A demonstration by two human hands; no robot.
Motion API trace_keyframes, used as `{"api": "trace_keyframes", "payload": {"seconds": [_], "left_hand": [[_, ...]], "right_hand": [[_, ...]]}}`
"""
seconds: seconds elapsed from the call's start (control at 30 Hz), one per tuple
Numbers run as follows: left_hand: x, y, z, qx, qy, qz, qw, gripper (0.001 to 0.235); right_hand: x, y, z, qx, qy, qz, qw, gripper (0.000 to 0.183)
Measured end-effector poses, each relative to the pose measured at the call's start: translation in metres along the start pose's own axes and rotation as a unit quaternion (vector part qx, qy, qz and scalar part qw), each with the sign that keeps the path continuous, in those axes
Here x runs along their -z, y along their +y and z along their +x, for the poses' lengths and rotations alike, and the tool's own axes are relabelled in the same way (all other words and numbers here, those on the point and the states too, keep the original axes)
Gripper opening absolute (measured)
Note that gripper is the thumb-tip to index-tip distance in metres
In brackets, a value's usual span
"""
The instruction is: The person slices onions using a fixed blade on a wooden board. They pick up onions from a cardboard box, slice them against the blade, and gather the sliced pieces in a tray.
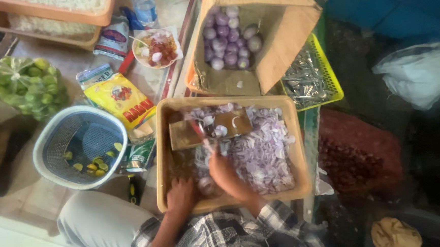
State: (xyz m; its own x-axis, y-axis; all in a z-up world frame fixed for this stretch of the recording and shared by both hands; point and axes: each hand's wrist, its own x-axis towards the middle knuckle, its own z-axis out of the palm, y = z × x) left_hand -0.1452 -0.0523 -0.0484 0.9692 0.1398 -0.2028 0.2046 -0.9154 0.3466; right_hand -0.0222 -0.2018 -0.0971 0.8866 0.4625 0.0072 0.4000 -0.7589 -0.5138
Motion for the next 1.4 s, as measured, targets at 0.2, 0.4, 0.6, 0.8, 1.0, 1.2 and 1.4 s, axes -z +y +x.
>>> {"api": "trace_keyframes", "payload": {"seconds": [0.2,0.4,0.6,0.8,1.0,1.2,1.4], "left_hand": [[-0.004,-0.004,-0.003,0.021,-0.077,0.047,0.996,0.025],[0.043,0.0,0.001,0.019,-0.01,-0.036,0.999,0.046],[0.081,-0.002,0.045,0.127,0.011,-0.628,0.768,0.041],[0.084,0.036,0.112,-0.109,0.216,-0.378,0.893,0.055],[0.102,0.043,0.102,-0.242,0.347,-0.125,0.898,0.049],[0.12,0.039,0.109,-0.233,0.207,-0.134,0.941,0.036],[0.127,0.034,0.12,-0.288,0.229,-0.16,0.916,0.033]], "right_hand": [[0.048,0.062,-0.032,-0.159,0.045,0.064,0.984,0.076],[0.101,0.107,-0.087,-0.154,0.165,-0.041,0.973,0.018],[0.157,0.048,-0.127,-0.253,0.161,0.266,0.916,0.027],[0.122,0.044,-0.083,-0.28,-0.06,0.396,0.873,0.026],[0.132,0.002,-0.076,-0.061,0.104,0.093,0.988,0.029],[0.091,0.006,-0.037,0.076,0.081,-0.017,0.994,0.05],[0.072,0.007,-0.034,0.048,-0.002,-0.081,0.996,0.052]]}}
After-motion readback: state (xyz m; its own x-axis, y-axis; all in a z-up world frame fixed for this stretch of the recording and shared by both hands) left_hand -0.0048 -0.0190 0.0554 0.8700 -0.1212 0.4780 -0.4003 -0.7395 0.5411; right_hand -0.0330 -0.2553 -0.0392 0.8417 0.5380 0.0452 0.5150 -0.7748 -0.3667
